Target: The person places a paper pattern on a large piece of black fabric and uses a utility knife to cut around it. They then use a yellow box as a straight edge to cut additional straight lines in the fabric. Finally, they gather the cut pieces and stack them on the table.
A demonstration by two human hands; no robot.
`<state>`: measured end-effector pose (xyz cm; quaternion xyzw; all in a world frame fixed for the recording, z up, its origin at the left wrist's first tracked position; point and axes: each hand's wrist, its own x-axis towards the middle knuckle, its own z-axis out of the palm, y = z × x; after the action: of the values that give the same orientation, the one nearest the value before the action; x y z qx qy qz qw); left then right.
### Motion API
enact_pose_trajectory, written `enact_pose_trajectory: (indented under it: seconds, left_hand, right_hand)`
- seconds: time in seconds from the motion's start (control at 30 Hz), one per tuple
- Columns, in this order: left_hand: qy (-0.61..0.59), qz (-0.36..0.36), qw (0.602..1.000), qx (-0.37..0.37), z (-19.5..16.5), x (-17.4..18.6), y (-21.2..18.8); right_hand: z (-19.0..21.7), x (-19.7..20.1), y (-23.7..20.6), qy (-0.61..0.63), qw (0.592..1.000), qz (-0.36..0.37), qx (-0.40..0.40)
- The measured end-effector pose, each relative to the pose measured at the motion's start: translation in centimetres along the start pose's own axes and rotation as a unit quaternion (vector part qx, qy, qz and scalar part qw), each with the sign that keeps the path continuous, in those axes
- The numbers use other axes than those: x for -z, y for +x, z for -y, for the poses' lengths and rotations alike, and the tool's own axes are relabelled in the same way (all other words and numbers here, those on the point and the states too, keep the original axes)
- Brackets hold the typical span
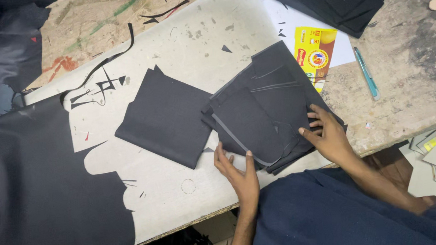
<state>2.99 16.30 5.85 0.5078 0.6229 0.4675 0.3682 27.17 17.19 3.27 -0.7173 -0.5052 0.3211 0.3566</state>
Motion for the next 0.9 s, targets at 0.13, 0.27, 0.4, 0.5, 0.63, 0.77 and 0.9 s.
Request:
enact_pose_trajectory:
  seconds: [0.13, 0.27, 0.4, 0.5, 0.63, 0.77, 0.9]
  left_hand:
    - [0.055, -0.011, 0.998, -0.021, 0.0, -0.4, 0.8]
    - [0.16, 0.031, 0.985, -0.053, -1.0, -0.9, 0.5]
    - [0.281, 0.095, 0.954, -0.049, -1.9, -1.3, 0.2]
    - [0.282, 0.135, 0.95, -0.019, -1.5, -1.3, 0.4]
    - [0.04, 0.111, 0.992, 0.046, 1.6, -1.4, 0.5]
    - [-0.315, 0.092, 0.922, 0.205, 6.4, 0.8, -0.3]
    - [-0.409, 0.116, 0.886, 0.184, 8.9, 3.2, -0.3]
  right_hand:
    - [-2.2, -0.5, 2.7, 0.081, 0.995, 0.031, -0.051]
    - [-2.2, -0.6, 3.6, 0.178, 0.978, 0.075, -0.079]
    - [0.2, -0.7, 2.2, -0.117, 0.993, 0.019, -0.024]
    - [3.0, -1.3, 0.4, -0.2, 0.955, -0.089, 0.199]
    - [6.4, -1.7, -1.6, -0.036, 0.959, 0.169, 0.225]
    - [8.6, -3.5, -3.1, -0.124, 0.888, 0.334, 0.29]
    - [9.0, -5.4, -3.2, -0.149, 0.818, 0.434, 0.347]
